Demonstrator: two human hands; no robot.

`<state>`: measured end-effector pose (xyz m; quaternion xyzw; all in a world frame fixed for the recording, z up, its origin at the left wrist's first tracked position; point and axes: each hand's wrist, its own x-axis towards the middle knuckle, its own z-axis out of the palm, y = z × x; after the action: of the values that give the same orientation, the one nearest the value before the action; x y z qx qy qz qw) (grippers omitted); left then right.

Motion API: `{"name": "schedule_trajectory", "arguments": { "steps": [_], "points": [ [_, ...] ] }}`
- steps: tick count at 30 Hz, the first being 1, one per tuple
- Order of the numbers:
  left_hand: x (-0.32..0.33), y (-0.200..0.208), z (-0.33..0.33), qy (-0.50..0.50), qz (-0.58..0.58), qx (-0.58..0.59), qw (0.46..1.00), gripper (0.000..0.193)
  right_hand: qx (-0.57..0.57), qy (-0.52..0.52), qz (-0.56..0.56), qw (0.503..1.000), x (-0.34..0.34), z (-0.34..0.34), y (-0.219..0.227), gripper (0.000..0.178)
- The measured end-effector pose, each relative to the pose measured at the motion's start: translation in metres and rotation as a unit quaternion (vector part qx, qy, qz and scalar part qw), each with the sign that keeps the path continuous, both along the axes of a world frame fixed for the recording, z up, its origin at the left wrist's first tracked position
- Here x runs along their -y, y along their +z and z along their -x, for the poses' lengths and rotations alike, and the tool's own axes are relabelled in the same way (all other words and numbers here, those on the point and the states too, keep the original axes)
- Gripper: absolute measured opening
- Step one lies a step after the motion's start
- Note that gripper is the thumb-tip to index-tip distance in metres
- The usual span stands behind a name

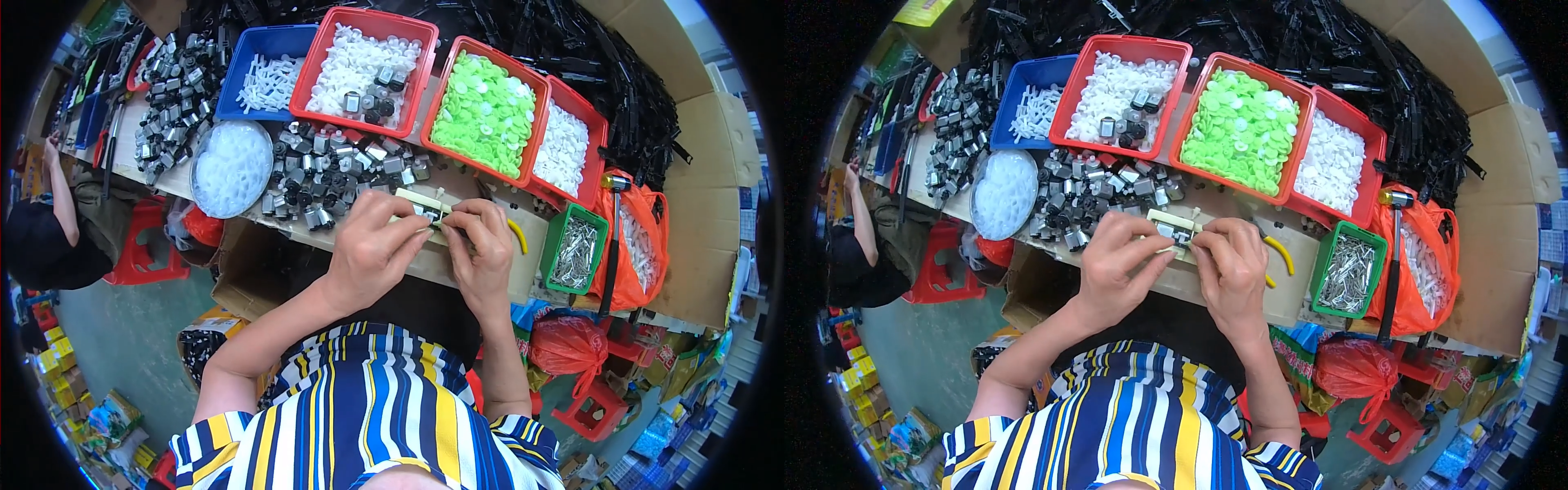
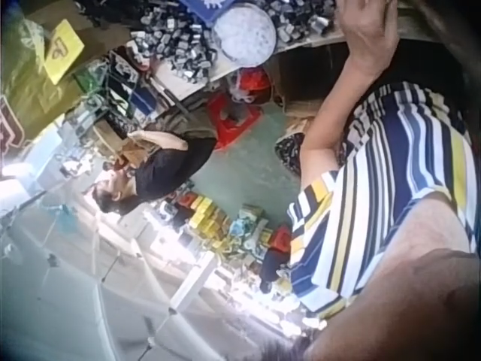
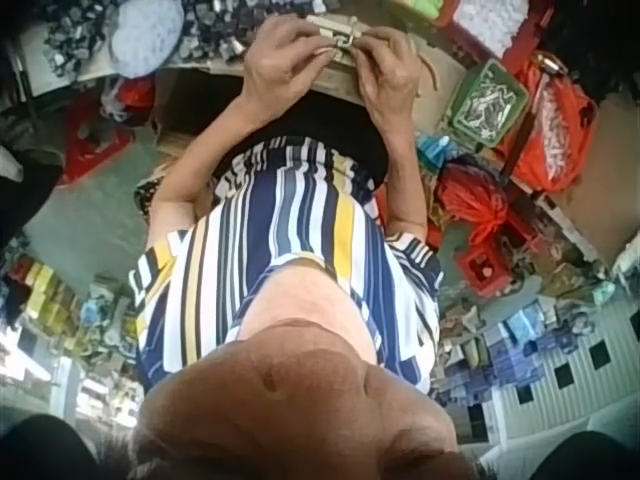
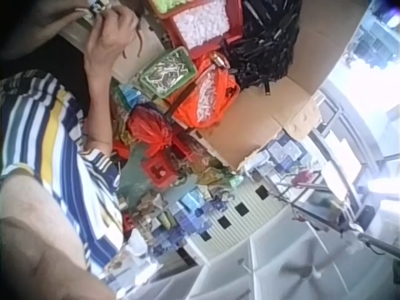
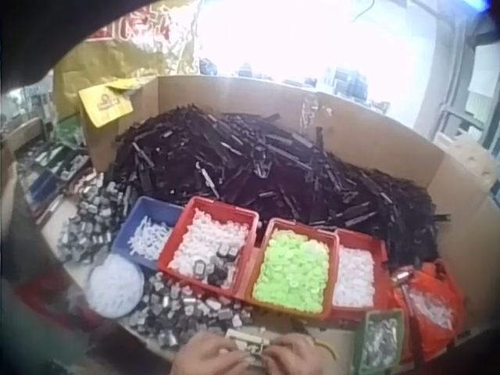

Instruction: Assembling small electronic components by inserting internal parts and wires into a plastic housing using pliers and a small hammer.

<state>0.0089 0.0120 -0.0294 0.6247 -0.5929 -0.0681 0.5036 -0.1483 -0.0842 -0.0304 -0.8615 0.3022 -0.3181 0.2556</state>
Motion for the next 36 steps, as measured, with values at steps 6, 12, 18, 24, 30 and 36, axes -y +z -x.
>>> {"name": "schedule_trajectory", "arguments": {
  "steps": [6,12,18,24,30,36],
  "points": [
    [0.001,-0.016,0.004,-0.022,0.014,0.103,0.994,0.02,-0.025,0.002,0.019,1.0,0.001,-0.001,-0.002,0.012],
    [0.001,-0.026,0.003,-0.04,0.011,0.168,0.985,0.027,-0.064,0.019,0.067,0.996,0.0,-0.003,0.006,0.011],
    [0.005,-0.026,0.0,-0.045,0.031,0.238,0.97,0.03,-0.059,0.033,-0.046,0.997,0.013,0.001,0.008,0.014],
    [0.006,-0.028,-0.002,-0.057,0.037,0.255,0.964,0.032,-0.06,0.04,0.002,0.997,0.014,0.001,0.007,0.02],
    [0.007,-0.03,-0.003,-0.067,0.055,0.277,0.957,0.033,-0.116,0.077,0.118,0.983,0.008,0.004,0.01,0.026],
    [0.01,-0.019,-0.006,-0.087,0.033,0.276,0.957,0.028,-0.074,0.033,0.035,0.996,0.018,0.034,0.023,0.028]
  ]
}}
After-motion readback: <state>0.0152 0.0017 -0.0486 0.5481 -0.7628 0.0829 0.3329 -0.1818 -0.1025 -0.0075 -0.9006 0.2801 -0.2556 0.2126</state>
